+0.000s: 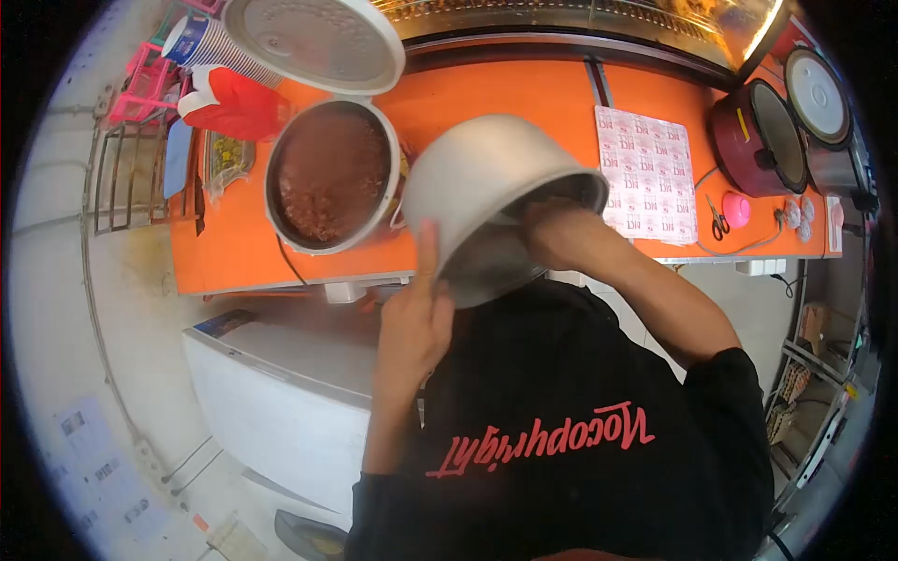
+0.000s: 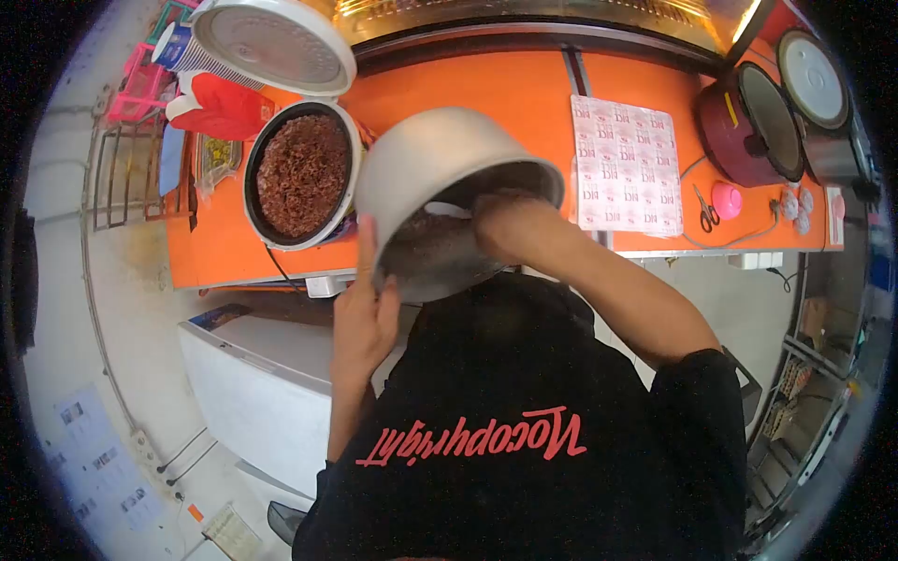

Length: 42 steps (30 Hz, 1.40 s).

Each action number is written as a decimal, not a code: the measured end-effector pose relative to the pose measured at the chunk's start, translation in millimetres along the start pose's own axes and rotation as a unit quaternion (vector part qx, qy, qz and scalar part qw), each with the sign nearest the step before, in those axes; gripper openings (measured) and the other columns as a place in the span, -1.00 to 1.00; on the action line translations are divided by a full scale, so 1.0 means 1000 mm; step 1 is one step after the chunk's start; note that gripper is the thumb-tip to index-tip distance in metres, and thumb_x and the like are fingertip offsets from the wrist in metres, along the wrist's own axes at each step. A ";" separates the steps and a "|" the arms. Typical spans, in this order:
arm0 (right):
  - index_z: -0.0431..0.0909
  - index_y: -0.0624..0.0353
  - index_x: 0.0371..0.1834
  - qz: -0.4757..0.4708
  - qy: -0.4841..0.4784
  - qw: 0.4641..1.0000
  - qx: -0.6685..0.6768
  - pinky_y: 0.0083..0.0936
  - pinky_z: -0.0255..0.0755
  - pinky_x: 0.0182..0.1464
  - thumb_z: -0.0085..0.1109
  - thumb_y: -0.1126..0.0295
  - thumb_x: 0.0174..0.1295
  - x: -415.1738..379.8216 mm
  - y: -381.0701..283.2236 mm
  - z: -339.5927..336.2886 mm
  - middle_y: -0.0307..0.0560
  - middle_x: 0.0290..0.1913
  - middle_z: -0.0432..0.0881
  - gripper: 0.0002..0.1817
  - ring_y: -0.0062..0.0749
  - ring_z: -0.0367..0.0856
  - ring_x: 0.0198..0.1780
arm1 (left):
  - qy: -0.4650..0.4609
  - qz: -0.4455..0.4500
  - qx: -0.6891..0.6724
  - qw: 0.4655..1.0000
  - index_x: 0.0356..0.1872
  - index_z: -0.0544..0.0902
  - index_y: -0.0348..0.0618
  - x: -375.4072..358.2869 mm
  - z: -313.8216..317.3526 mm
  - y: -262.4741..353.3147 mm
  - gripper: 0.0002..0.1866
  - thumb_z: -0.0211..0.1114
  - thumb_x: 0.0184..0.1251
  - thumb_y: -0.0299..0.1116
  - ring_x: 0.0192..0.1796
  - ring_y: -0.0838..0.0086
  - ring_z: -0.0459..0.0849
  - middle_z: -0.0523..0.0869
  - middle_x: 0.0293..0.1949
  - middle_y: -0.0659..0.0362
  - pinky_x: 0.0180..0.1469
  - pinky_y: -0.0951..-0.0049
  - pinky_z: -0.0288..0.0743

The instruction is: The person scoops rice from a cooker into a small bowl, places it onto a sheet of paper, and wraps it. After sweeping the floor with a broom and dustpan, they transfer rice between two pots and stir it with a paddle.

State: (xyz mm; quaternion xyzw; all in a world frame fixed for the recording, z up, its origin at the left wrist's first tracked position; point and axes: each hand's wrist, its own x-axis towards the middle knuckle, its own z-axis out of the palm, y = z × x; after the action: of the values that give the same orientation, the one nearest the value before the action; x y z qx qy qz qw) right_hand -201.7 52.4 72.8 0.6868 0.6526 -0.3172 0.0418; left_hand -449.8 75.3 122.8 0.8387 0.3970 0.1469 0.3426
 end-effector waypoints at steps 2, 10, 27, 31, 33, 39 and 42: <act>0.73 0.35 -0.21 -0.059 0.079 0.995 0.024 -0.01 0.64 0.08 0.11 0.46 0.21 0.002 -0.016 0.000 0.34 -0.11 0.75 -0.76 0.19 0.77 -0.02 | 0.042 -0.057 -0.026 0.997 0.71 0.04 -0.02 -0.017 -0.022 0.000 -0.17 0.09 0.45 -0.59 0.07 -0.10 0.79 0.50 0.43 -0.27 0.18 0.19 0.57; 0.77 0.28 -0.34 -0.260 0.239 0.935 -0.034 -0.04 0.68 -0.11 0.20 0.47 0.13 0.029 -0.129 -0.094 0.17 -0.39 0.77 -0.83 0.10 0.81 -0.26 | 0.314 -0.175 -0.176 0.917 0.73 -0.02 0.01 -0.054 -0.087 0.006 -0.26 0.05 0.64 -0.46 -0.08 0.28 0.78 0.69 0.18 -0.04 -0.17 0.43 0.73; 0.55 0.01 0.33 -0.345 0.632 0.694 -0.027 -0.14 0.45 0.38 0.15 0.16 0.41 0.153 -0.205 -0.126 -0.07 0.32 0.60 -0.54 -0.16 0.54 0.36 | 0.487 0.119 0.048 0.864 0.70 0.02 -0.08 0.039 -0.111 -0.128 -0.22 -0.02 0.51 -0.72 0.07 0.21 0.80 0.72 0.20 -0.20 0.04 0.24 0.78; 0.78 0.21 -0.18 -0.176 0.242 0.948 -0.111 -0.10 0.68 0.01 0.17 0.26 0.37 0.098 -0.200 -0.118 0.16 -0.16 0.80 -0.73 0.02 0.81 -0.06 | 0.505 0.060 0.049 0.859 0.71 0.02 -0.06 0.051 -0.117 -0.129 -0.25 -0.02 0.55 -0.66 0.07 0.17 0.81 0.70 0.23 -0.21 0.00 0.23 0.79; 0.79 0.23 -0.24 -0.185 0.262 0.942 -0.096 -0.06 0.70 -0.05 0.14 0.32 0.34 0.102 -0.185 -0.114 0.18 -0.19 0.81 -0.74 0.01 0.83 -0.12 | 0.509 0.007 0.022 0.860 0.71 0.02 -0.05 0.055 -0.125 -0.120 -0.26 -0.02 0.57 -0.63 0.06 0.16 0.81 0.68 0.25 -0.21 -0.01 0.23 0.79; 0.75 0.39 -0.25 -0.083 0.127 0.985 0.086 -0.03 0.68 -0.08 0.12 0.44 0.28 0.092 -0.158 -0.153 0.35 -0.17 0.77 -0.75 0.05 0.83 -0.13 | 0.568 -0.076 -0.261 0.777 0.62 0.16 -0.10 0.046 -0.162 -0.138 -0.36 -0.03 0.55 -0.59 0.30 0.13 0.64 0.46 0.42 -0.14 -0.14 0.28 0.87; 0.76 0.33 -0.15 -0.116 0.095 0.968 0.202 -0.07 0.66 -0.05 0.11 0.44 0.30 0.090 -0.140 -0.146 0.32 -0.14 0.77 -0.74 0.08 0.81 -0.12 | 0.557 -0.085 -0.338 0.754 0.47 0.25 -0.26 0.030 -0.183 -0.163 -0.47 0.01 0.50 -0.62 0.20 -0.07 0.70 0.49 0.33 -0.17 -0.17 0.22 0.91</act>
State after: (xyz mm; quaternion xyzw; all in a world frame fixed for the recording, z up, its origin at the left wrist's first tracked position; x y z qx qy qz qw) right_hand -279.7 220.1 195.0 0.6275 0.6511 -0.3785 -0.1975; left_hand -617.8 255.4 141.2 0.4008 0.5120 0.6832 0.3325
